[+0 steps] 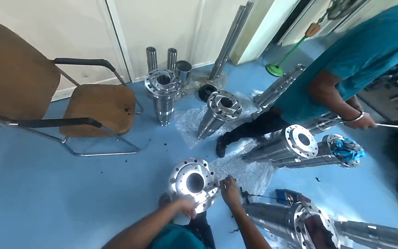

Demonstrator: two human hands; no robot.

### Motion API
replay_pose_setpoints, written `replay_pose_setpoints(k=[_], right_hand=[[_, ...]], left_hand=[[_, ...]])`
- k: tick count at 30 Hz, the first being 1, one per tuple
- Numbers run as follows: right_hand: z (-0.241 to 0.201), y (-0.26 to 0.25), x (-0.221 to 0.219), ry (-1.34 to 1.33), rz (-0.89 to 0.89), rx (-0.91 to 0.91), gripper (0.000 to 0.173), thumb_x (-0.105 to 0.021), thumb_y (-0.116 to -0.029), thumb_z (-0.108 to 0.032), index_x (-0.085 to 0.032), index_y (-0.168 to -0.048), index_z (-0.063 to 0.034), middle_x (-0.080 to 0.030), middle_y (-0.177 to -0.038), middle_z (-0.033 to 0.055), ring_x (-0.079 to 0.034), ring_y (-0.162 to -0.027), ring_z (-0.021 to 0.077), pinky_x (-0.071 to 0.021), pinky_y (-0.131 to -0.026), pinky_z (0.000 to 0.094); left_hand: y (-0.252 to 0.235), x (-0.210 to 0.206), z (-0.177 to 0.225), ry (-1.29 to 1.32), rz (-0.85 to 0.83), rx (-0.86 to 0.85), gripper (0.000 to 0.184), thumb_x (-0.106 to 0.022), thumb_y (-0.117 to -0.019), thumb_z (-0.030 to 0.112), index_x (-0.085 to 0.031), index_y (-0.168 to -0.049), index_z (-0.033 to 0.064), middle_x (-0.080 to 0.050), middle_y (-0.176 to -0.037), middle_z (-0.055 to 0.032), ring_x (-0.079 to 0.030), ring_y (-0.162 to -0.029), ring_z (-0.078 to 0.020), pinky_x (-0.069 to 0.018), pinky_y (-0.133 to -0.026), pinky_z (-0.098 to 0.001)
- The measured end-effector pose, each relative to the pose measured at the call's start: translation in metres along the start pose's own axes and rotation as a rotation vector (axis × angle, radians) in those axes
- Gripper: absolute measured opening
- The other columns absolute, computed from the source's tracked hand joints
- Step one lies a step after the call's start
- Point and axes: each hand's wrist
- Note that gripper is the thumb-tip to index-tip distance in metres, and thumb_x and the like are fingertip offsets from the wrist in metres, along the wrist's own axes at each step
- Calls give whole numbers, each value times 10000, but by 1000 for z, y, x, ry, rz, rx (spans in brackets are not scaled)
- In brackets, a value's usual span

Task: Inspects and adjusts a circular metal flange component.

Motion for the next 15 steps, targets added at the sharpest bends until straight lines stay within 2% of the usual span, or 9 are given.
replay_pose_setpoints(k=[4, 7, 9, 11, 13, 15], right_hand=[[-7, 48, 3, -27, -23, -268, 384, -481, -1082, -236, -729, -1132, 52, -665, -1236, 269, -597, -1245, 420, -449, -1096, 519], [-23, 89, -6, -101, -75, -407, 380, -451, -1099, -223, -706, -1188, 43, -673, -1221, 273, -621, -1207, 431, -475, -1055, 552], [-42, 104, -10, -147, -188, -506, 375, -436, -1106, -239, -690, -1223, 10, -696, -1186, 241, -663, -1145, 395, -506, -996, 558], [-56, 106, -13, -209, -337, -522, 355, -470, -1088, -246, -688, -1230, -4, -709, -1173, 229, -682, -1116, 382, -517, -968, 571], [-77, 101, -21, -249, -460, -424, 313, -526, -1053, -216, -696, -1224, -16, -711, -1192, 205, -676, -1139, 351, -513, -998, 556], [-112, 90, -41, -181, -522, -291, 339, -529, -1060, -168, -633, -1344, -16, -655, -1349, 169, -608, -1282, 285, -449, -1118, 467]], left_hand=[[7, 35, 22, 16, 178, -74, 452, -451, -1114, 326, -528, -1377, -33, -679, -1147, -187, -680, -950, -237, -546, -887, -401], [-13, 49, 55, -5, 326, -171, 448, -492, -1099, 319, -539, -1370, -35, -678, -1179, -208, -686, -1020, -271, -544, -932, -428], [-34, 44, 82, -165, 427, -215, 421, -517, -1084, 327, -602, -1308, -19, -699, -1177, -196, -693, -1070, -289, -539, -969, -464], [-50, 25, 111, -371, 497, -270, 397, -550, -1057, 331, -656, -1263, 8, -687, -1227, -214, -652, -1181, -356, -490, -1040, -564], [-56, -10, 133, -574, 442, -311, 382, -545, -1059, 324, -655, -1275, 29, -660, -1288, -224, -615, -1240, -396, -471, -1046, -615], [-56, -53, 146, -798, 255, -344, 347, -532, -1053, 198, -635, -1298, -25, -606, -1362, -266, -569, -1288, -443, -443, -1058, -655]])
Point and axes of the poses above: each hand's wrist, its own y-axis away from the middle knuckle, its own x-axis out of the back of the hand, z = x × y
